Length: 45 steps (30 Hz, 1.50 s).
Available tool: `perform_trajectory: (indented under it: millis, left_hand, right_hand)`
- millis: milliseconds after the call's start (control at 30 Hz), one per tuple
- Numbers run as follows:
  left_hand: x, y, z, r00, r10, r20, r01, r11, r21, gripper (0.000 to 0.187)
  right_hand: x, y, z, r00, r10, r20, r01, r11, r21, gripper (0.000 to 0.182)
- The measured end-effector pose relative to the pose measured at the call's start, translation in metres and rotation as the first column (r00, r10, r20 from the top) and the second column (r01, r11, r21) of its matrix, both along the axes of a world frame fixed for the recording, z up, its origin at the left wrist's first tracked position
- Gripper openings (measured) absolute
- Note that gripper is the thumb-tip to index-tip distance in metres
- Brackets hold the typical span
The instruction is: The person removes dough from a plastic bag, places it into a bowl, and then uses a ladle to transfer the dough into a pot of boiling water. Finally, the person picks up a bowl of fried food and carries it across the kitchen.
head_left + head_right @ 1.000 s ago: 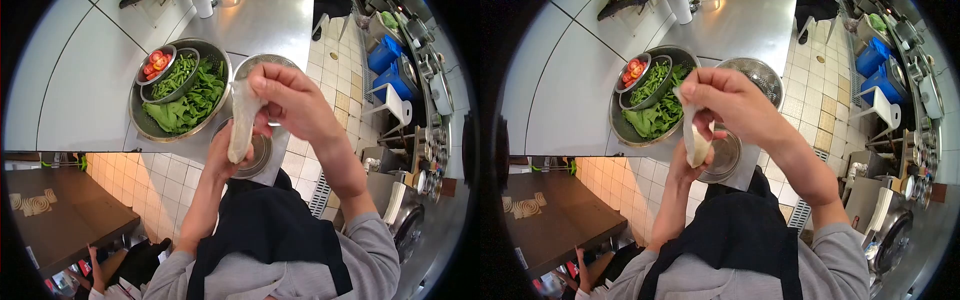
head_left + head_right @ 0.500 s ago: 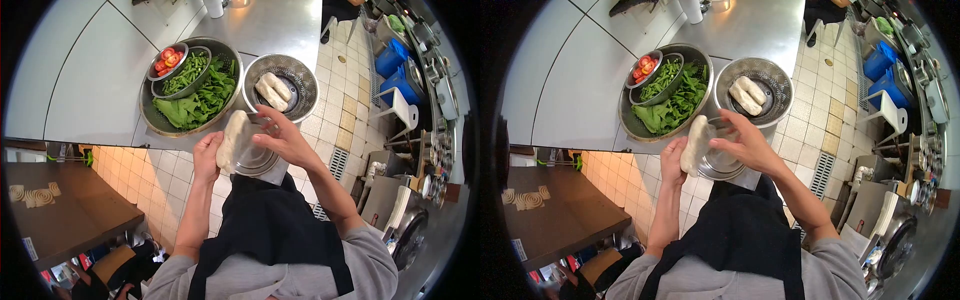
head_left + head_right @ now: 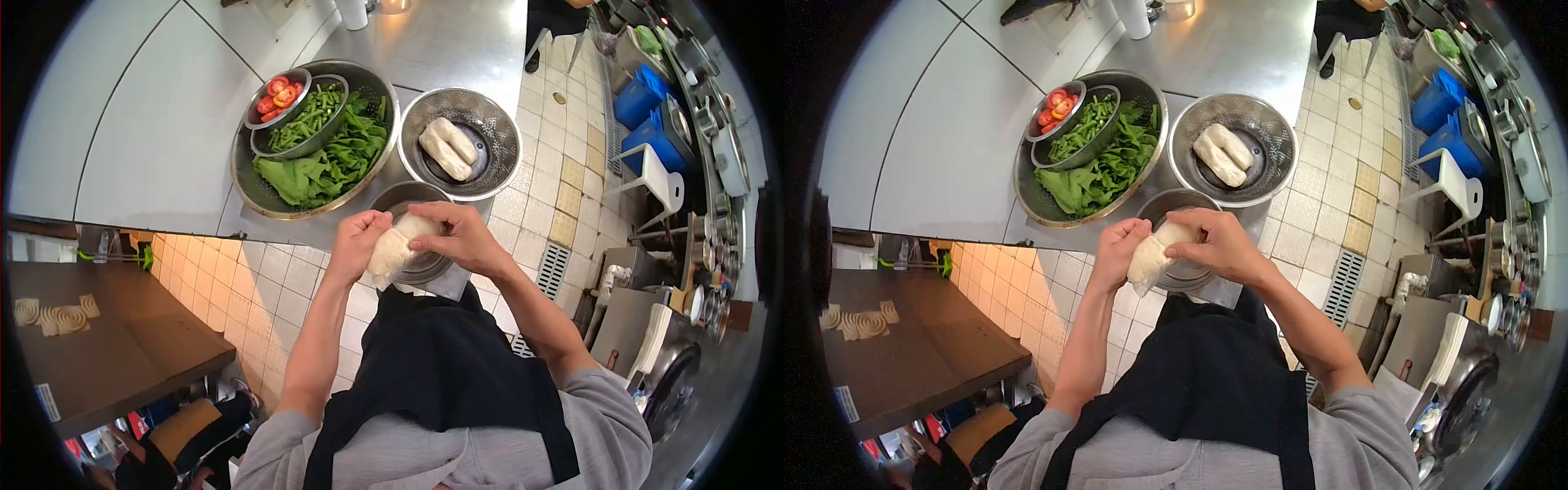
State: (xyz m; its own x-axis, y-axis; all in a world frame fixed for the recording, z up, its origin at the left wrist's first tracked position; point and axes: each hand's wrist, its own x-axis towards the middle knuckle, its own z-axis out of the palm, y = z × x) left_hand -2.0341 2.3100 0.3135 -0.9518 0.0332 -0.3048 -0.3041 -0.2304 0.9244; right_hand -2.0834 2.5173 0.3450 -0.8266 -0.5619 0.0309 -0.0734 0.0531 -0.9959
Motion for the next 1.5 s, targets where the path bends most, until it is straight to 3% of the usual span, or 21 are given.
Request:
perform_trajectory:
  millis: [100, 233, 300, 400, 500, 533, 600, 700, 733, 833, 933, 1033, 1133, 1233, 1333, 1400, 1500]
  left_hand:
    - [-0.002, 0.009, -0.001, 0.995, -0.094, 0.015, 0.091, 0.985, 0.148, 0.028]
    - [-0.006, 0.022, -0.002, 0.993, -0.118, -0.013, 0.118, 0.993, 0.001, 0.032]
    - [-0.013, 0.022, -0.013, 0.982, -0.158, -0.099, 0.145, 0.981, -0.127, 0.033]
    - [-0.027, 0.019, -0.014, 0.842, -0.275, -0.464, -0.008, 0.853, -0.521, 0.032]
    - [-0.034, 0.017, -0.016, 0.855, -0.235, -0.463, -0.164, 0.725, -0.669, 0.030]
    - [-0.030, 0.019, -0.010, 0.921, -0.078, -0.382, -0.158, 0.822, -0.547, 0.028]
    - [-0.015, 0.023, 0.006, 0.975, 0.181, -0.129, -0.210, 0.941, -0.266, 0.025]
    - [0.007, 0.031, 0.011, 0.997, 0.035, -0.065, -0.047, 0.978, -0.203, 0.021]
    - [0.011, 0.031, 0.010, 1.000, 0.014, -0.013, -0.016, 0.977, -0.214, 0.029]
    - [0.012, 0.035, 0.000, 0.994, 0.086, -0.069, -0.097, 0.977, -0.189, 0.026]
    - [0.010, 0.032, -0.008, 0.990, 0.035, -0.135, -0.064, 0.974, -0.217, 0.024]
    - [0.007, 0.029, -0.011, 0.995, 0.017, -0.100, -0.037, 0.980, -0.196, 0.020]
    - [0.005, 0.032, -0.003, 0.990, 0.140, -0.028, -0.139, 0.989, 0.044, 0.021]
    - [-0.003, 0.030, -0.006, 0.943, 0.288, 0.166, -0.321, 0.921, 0.220, 0.021]
    - [-0.008, 0.029, -0.014, 0.902, 0.333, 0.274, -0.417, 0.836, 0.357, 0.028]
    - [-0.007, 0.032, -0.010, 0.911, 0.308, 0.273, -0.393, 0.849, 0.353, 0.034]
    - [-0.003, 0.036, 0.006, 0.953, 0.198, 0.229, -0.277, 0.874, 0.400, 0.040]
  right_hand:
    - [0.001, 0.001, 0.010, 0.981, 0.032, -0.192, -0.011, 0.994, 0.109, 0.034]
    - [-0.001, 0.001, -0.001, 0.882, 0.061, -0.466, 0.003, 0.991, 0.137, 0.026]
    - [-0.001, 0.002, -0.002, 0.892, 0.051, -0.448, 0.027, 0.986, 0.166, 0.019]
    - [-0.002, 0.003, 0.001, 0.936, -0.019, -0.353, 0.090, 0.978, 0.186, 0.013]
    - [0.000, -0.001, -0.008, 0.970, -0.188, -0.157, 0.206, 0.972, 0.110, 0.016]
    - [0.000, -0.002, -0.012, 0.965, -0.250, -0.079, 0.256, 0.964, 0.075, 0.018]
    - [-0.005, -0.004, -0.019, 0.902, -0.337, -0.272, 0.365, 0.929, 0.058, 0.022]
    - [-0.003, -0.008, -0.022, 0.804, -0.405, -0.436, 0.461, 0.887, 0.028, 0.028]
    - [-0.003, -0.010, -0.022, 0.777, -0.415, -0.474, 0.479, 0.878, 0.016, 0.030]
    - [0.001, -0.010, -0.020, 0.825, -0.357, -0.438, 0.419, 0.906, 0.051, 0.032]
    - [0.006, -0.014, -0.019, 0.869, -0.288, -0.403, 0.324, 0.946, 0.024, 0.033]
    - [0.002, -0.018, -0.021, 0.934, -0.273, -0.231, 0.298, 0.951, 0.080, 0.029]
    - [-0.004, -0.018, -0.034, 0.935, -0.317, 0.159, 0.335, 0.937, -0.103, 0.022]
    - [0.008, -0.012, -0.032, 0.892, -0.414, 0.180, 0.447, 0.867, -0.221, 0.018]
    - [0.024, -0.011, -0.035, 0.925, -0.371, 0.080, 0.380, 0.901, -0.210, 0.026]
    - [0.028, -0.009, -0.035, 0.936, -0.349, 0.039, 0.351, 0.925, -0.145, 0.038]
    - [0.022, -0.012, -0.035, 0.923, -0.385, -0.005, 0.379, 0.911, -0.164, 0.037]
